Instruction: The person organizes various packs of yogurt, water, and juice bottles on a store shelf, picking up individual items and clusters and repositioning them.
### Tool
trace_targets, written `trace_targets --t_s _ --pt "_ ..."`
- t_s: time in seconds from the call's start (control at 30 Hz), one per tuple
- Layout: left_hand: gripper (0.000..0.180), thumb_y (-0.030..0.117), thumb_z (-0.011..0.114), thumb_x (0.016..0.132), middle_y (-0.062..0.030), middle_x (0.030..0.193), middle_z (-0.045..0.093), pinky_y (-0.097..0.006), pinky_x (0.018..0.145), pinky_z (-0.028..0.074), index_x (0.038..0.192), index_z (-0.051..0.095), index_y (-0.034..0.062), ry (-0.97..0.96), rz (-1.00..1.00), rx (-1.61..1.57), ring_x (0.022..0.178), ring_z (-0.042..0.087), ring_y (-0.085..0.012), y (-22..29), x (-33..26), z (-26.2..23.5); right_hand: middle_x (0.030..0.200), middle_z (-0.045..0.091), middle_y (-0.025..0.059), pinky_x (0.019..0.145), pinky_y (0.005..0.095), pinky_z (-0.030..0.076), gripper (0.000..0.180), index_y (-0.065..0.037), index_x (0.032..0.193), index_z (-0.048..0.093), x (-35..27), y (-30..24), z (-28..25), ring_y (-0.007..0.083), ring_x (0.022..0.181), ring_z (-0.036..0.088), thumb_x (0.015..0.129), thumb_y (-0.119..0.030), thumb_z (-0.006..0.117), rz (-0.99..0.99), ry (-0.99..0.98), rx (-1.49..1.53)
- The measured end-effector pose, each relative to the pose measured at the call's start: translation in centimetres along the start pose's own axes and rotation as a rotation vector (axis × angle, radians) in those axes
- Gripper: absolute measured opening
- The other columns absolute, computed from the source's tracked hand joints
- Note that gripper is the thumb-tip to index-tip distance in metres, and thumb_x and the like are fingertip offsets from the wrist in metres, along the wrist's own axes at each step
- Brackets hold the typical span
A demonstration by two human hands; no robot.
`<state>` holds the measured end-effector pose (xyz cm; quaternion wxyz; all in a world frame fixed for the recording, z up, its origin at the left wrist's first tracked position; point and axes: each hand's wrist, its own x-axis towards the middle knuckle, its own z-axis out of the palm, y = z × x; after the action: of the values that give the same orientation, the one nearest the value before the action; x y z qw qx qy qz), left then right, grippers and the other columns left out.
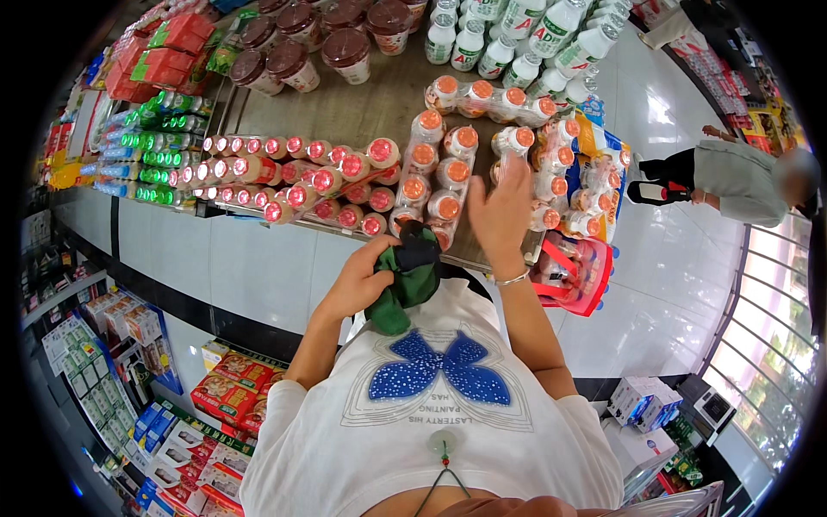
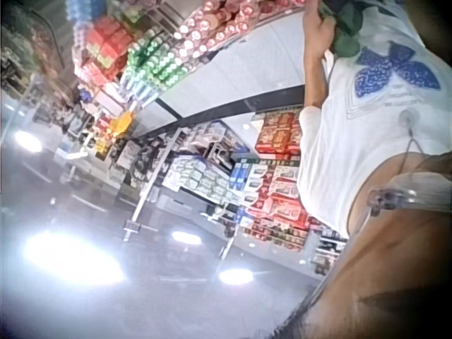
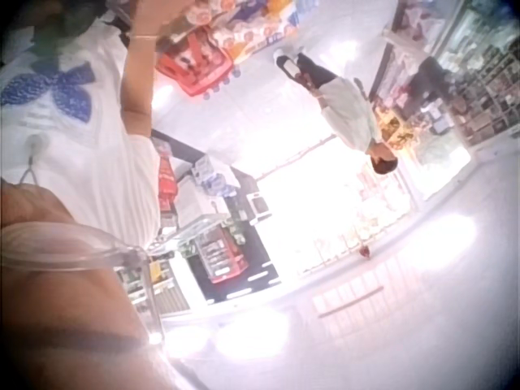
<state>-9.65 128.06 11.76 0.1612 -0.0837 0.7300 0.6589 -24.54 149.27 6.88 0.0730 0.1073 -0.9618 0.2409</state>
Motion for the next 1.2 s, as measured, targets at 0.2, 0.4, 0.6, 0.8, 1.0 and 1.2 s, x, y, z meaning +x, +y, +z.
trace_targets --t_s 0.2,0.4,0.6,0.8,1.0,1.2 --pt "0.048 0.002 0.056 0.075 -0.0171 0.103 0.058 -0.034 0.09 0.045 0.122 0.054 -0.0007 0.076 -0.024 -0.007 0.096 0.057 -0.0291 -0.4 0.1 0.1 0.136 0.048 0.03 0.1 0.0422 0.046 0.101 0.005 0.148 0.021 -1.7 0.6 6.9 0.0433 0.12 0.053 0.075 -0.039 0.074 0.444 -0.43 0.545" --pt "0.05 0.004 0.06 0.075 -0.0177 0.108 0.058 -0.036 0.092 0.045 0.125 0.052 -0.0011 0.125 0.107 0.104 0.1 0.058 -0.0301 0.2 0.8 0.3 0.116 0.064 0.0214 0.088 0.0424 0.049 0.081 -0.007 0.147 0.028 -1.4 1.1 5.8 0.0348 0.099 0.065 0.08 -0.03 0.066 0.536 -0.401 0.695" --pt "0.057 0.004 0.066 0.076 -0.0157 0.122 0.052 -0.037 0.101 0.041 0.13 0.049 0.0003 0.112 0.319 0.287 0.117 0.051 -0.0297 0.3 4.0 0.6 0.094 0.06 0.0079 0.059 0.0307 0.043 0.051 -0.004 0.131 0.048 -3.3 2.2 0.6 0.0152 0.067 0.054 0.083 -0.016 0.061 0.549 -0.272 0.863" --pt "0.044 0.003 0.059 0.076 -0.0169 0.122 0.052 -0.044 0.091 0.049 0.12 0.055 0.0013 0.373 0.363 0.731 0.113 0.055 -0.0354 4.8 12.5 4.7 0.128 0.055 0.0126 0.099 0.0338 0.04 0.057 0.002 0.139 0.046 -5.7 3.5 -7.8 0.0234 0.114 0.051 0.086 -0.014 0.061 0.449 -0.1 1.003" --pt "0.023 0.022 0.057 0.085 -0.019 0.131 0.048 -0.042 0.08 0.051 0.104 0.065 0.0113 0.282 0.265 1.275 0.114 0.05 -0.0336 -6.3 23.1 11.3 0.137 0.051 0.0133 0.101 0.0338 0.04 0.058 0.002 0.142 0.045 -9.1 5.4 -11.0 0.0237 0.12 0.05 0.087 -0.011 0.059 0.73 -0.04 1.137" --pt "0.025 0.028 0.054 0.089 -0.0181 0.135 0.042 -0.059 0.092 0.044 0.106 0.069 0.0183 0.105 0.3 1.288 0.121 0.043 -0.0384 -8.4 18.8 12.1 0.142 0.047 0.0165 0.101 0.0339 0.041 0.048 0.006 0.136 0.048 -11.1 7.4 -10.3 0.0248 0.123 0.049 0.091 -0.007 0.057 0.565 -0.113 0.99"
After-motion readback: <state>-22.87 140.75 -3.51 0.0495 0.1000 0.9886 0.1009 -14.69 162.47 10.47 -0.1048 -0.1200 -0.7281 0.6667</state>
